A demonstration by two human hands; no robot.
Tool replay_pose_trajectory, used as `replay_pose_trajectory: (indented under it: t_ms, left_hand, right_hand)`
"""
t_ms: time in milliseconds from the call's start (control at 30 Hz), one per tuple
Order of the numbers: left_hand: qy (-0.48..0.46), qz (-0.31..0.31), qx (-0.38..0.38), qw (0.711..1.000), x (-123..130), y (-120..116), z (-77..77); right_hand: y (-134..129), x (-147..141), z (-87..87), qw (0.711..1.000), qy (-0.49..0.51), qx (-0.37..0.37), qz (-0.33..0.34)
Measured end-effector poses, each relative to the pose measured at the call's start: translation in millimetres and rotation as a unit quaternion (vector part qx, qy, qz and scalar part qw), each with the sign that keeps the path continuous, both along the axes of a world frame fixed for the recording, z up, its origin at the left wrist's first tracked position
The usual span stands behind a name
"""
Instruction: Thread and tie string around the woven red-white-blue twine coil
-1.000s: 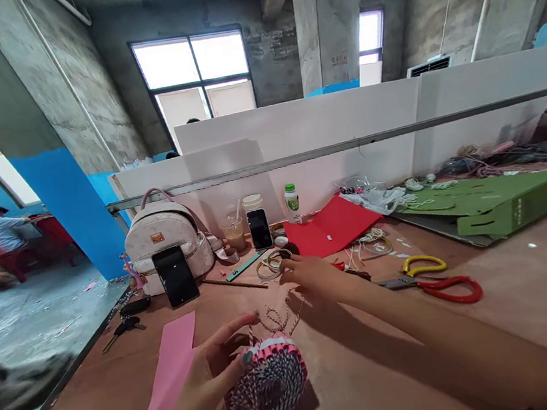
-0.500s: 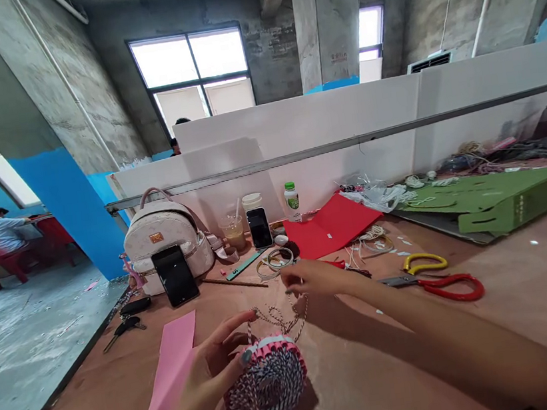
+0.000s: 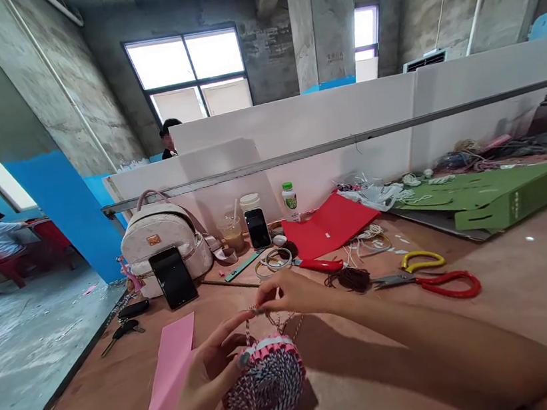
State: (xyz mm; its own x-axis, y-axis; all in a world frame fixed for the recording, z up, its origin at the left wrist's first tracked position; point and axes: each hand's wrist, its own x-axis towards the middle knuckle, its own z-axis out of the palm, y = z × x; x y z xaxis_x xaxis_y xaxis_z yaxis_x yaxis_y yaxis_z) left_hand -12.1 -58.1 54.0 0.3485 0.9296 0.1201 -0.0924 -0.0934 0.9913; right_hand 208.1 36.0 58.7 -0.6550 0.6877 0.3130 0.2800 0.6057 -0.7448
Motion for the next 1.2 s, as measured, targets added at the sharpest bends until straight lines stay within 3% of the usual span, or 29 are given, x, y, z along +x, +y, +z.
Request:
replay_pose_trajectory:
  t_ms: [267,367,467,667,833,967,1067,1133,1200]
  left_hand:
    - [0.019,0.008,-0.021,1.000,-1,-1,0.4]
    - [0.028,0.002,-0.027,0.999,-1,0,-0.6]
    - [0.033,0.002,-0.019,0.999,-1,0,-1.3]
    - [0.038,0.000,-0.019,0.999,-2,0,-1.6]
    - [0.029,-0.003,-0.016,0.999,-3,0,-2.6]
    - [0.031,-0.006,-0.004,0.999,-3,0,-5.4]
    - [0.025,-0.002,-0.004,1.000,-3,1,-7.8]
    - [0.020,-0.004,0.002,1.000,-4,1,-9.3]
    - [0.019,-0.009,0.011,1.000,-4,2,-11.4]
  right_hand:
    - [16,19,13.9,0.989,0.003,0.106,-0.107]
    - [18,24,17.3,0.985,0.039,0.099,-0.133]
    - [27,30,21.7,0.986,0.094,0.041,-0.134]
    - [52,44,33.9,0.970,0.206,-0.105,-0.078]
    - [49,50,41.3,0.960,0.228,-0.161,0.028]
    - [25,56,59.1,0.952,0.097,-0.201,0.209]
    - [7,58,73.2,0.897,-0.066,-0.243,0.362]
    - [1,53,74.1,0.891,-0.122,-0.264,0.349]
    - [-3,42,66.3,0.937,-0.099,-0.245,0.230]
